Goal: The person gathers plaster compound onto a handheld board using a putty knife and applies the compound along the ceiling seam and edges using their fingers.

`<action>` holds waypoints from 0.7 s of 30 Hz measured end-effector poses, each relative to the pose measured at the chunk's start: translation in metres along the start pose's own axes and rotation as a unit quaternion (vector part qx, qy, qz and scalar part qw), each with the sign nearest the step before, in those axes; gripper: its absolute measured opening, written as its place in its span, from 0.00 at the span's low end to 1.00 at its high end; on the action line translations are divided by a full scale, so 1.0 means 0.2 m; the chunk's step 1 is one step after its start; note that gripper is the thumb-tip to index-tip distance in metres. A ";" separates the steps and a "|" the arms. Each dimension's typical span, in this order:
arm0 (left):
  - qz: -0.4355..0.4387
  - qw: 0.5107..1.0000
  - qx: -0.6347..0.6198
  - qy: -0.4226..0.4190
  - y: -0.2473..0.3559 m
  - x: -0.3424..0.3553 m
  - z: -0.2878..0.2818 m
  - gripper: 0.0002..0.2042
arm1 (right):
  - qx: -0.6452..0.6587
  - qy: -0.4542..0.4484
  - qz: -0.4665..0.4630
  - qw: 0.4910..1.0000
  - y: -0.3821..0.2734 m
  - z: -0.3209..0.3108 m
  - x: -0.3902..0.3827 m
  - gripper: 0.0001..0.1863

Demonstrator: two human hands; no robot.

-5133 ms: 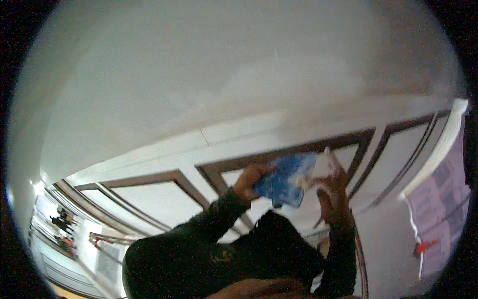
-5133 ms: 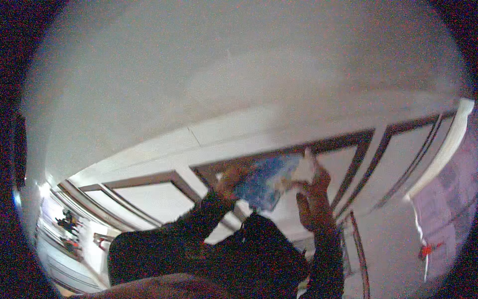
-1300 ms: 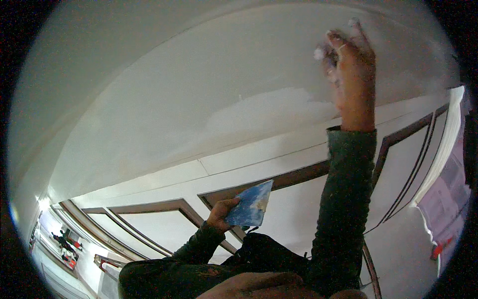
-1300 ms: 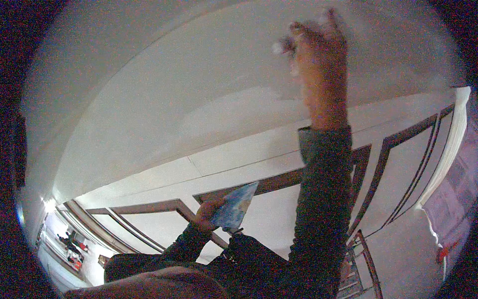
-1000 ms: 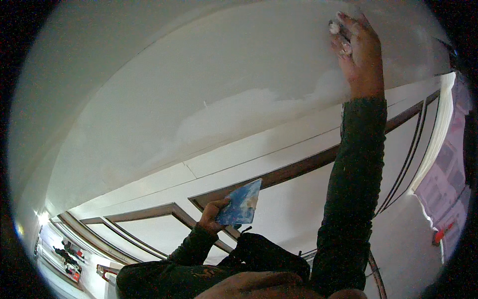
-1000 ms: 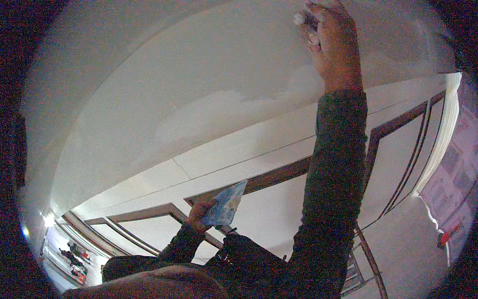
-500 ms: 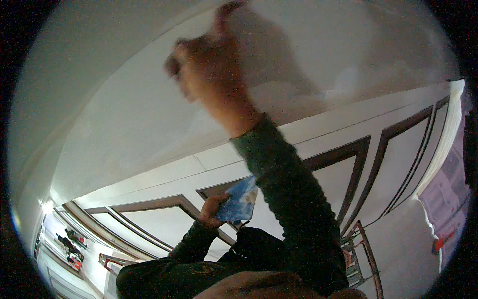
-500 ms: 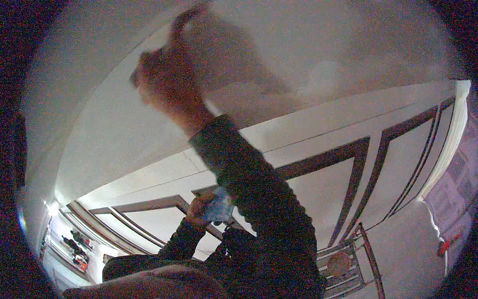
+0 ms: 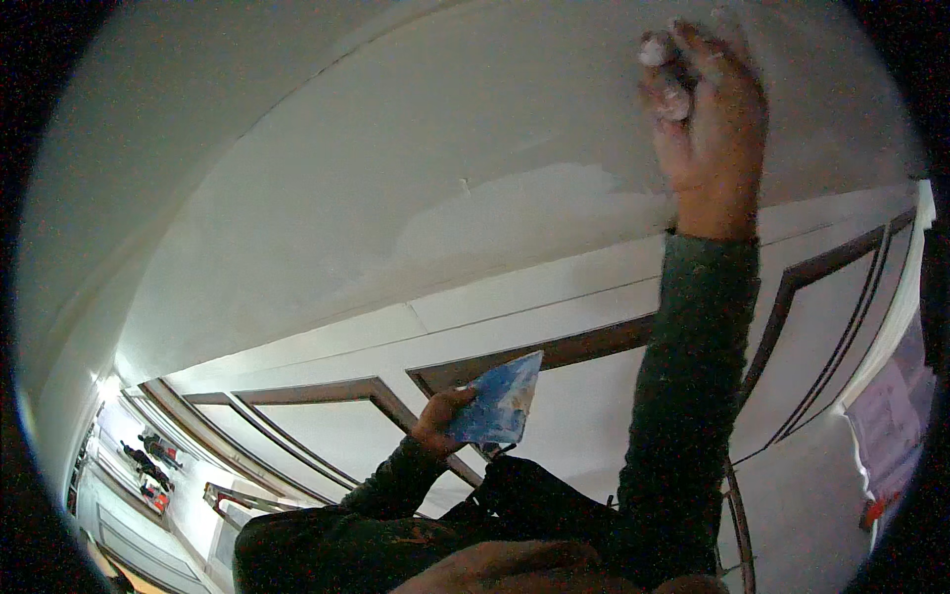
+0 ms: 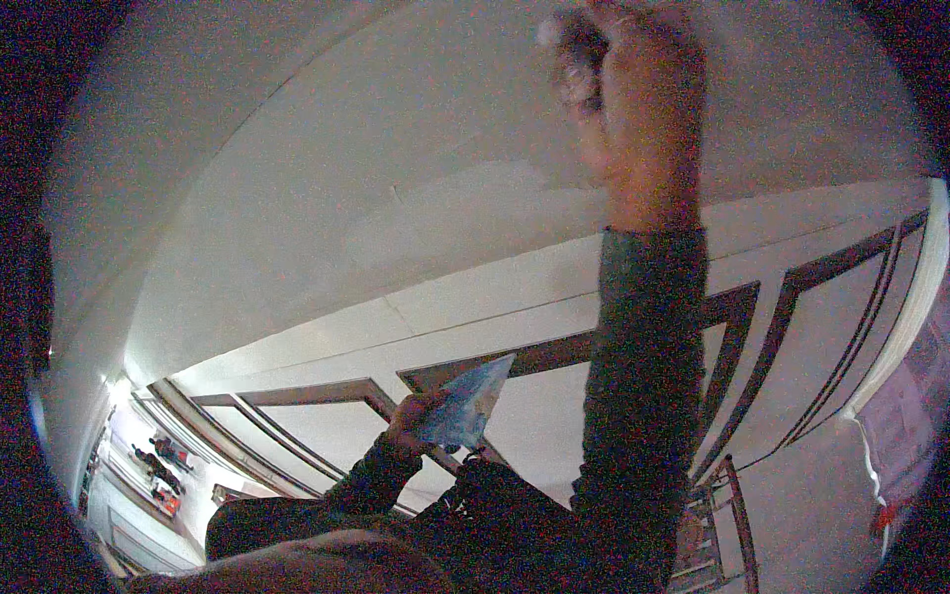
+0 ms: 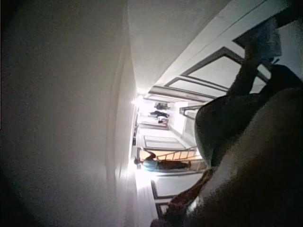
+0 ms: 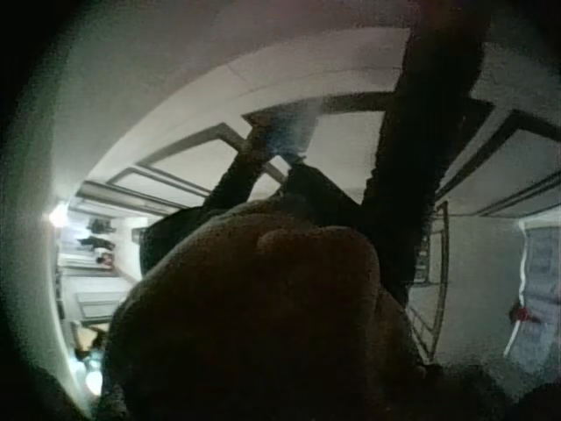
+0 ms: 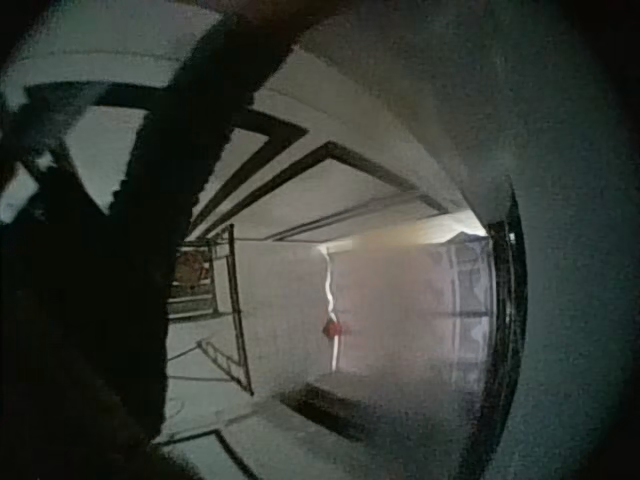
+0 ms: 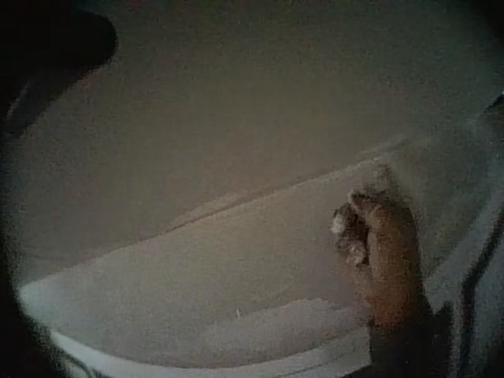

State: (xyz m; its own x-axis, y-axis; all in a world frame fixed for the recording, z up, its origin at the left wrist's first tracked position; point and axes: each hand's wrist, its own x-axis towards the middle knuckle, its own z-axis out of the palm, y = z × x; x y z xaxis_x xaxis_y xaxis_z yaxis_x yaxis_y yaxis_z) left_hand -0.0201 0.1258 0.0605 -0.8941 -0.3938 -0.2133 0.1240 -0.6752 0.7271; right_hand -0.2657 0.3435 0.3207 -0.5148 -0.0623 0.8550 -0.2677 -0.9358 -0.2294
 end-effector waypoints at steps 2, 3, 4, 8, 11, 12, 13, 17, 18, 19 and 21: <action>0.000 0.999 0.030 0.033 -0.02 0.00 0.05 0.18 | 0.108 -0.011 0.059 0.992 -0.05 0.01 0.03 0.03; 0.002 0.999 0.029 0.035 -0.01 0.00 0.03 0.18 | 0.019 0.007 0.064 0.998 -0.07 0.08 0.01 0.04; -0.019 1.000 0.002 0.015 -0.01 0.02 -0.01 0.17 | -0.072 0.024 0.066 0.995 -0.07 0.16 -0.01 0.06; -0.012 0.999 -0.041 0.015 0.01 -0.05 -0.03 0.15 | -0.259 -0.024 -0.031 0.965 0.12 0.50 -0.06 0.09; -0.014 0.999 -0.022 0.036 0.03 -0.06 -0.06 0.14 | -0.436 -0.132 -0.370 0.810 0.39 0.78 -0.18 0.03; -0.019 0.999 -0.022 0.032 0.04 -0.08 -0.03 0.14 | -0.361 -0.157 -0.389 0.833 0.44 0.89 -0.26 0.07; 0.002 0.998 -0.063 -0.008 0.06 -0.13 0.02 0.14 | -0.258 -0.270 -0.221 0.901 0.42 0.96 -0.33 0.08; 0.081 0.994 0.003 -0.078 0.09 -0.14 -0.06 0.12 | -0.057 -0.443 0.167 0.879 0.34 1.08 -0.48 0.42; 0.125 0.989 0.064 -0.047 0.07 -0.07 -0.22 0.12 | -0.048 -0.438 0.135 0.888 0.35 1.04 -0.52 0.40; 0.166 0.978 0.129 -0.009 0.05 0.00 -0.37 0.12 | -0.054 -0.437 0.136 0.887 0.36 0.98 -0.56 0.40; 0.125 0.983 0.093 -0.093 0.04 0.02 -0.28 0.15 | -0.096 -0.435 0.031 0.895 0.32 0.81 -0.60 0.39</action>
State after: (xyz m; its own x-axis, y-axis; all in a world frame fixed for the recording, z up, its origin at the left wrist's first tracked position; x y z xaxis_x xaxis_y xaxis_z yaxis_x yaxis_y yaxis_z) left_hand 0.0015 0.0837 0.0295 -0.9114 -0.3997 0.0979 0.2840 -0.4389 0.8525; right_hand -0.0897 0.2350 0.2782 0.2722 -0.4367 0.8575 -0.4377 -0.8498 -0.2938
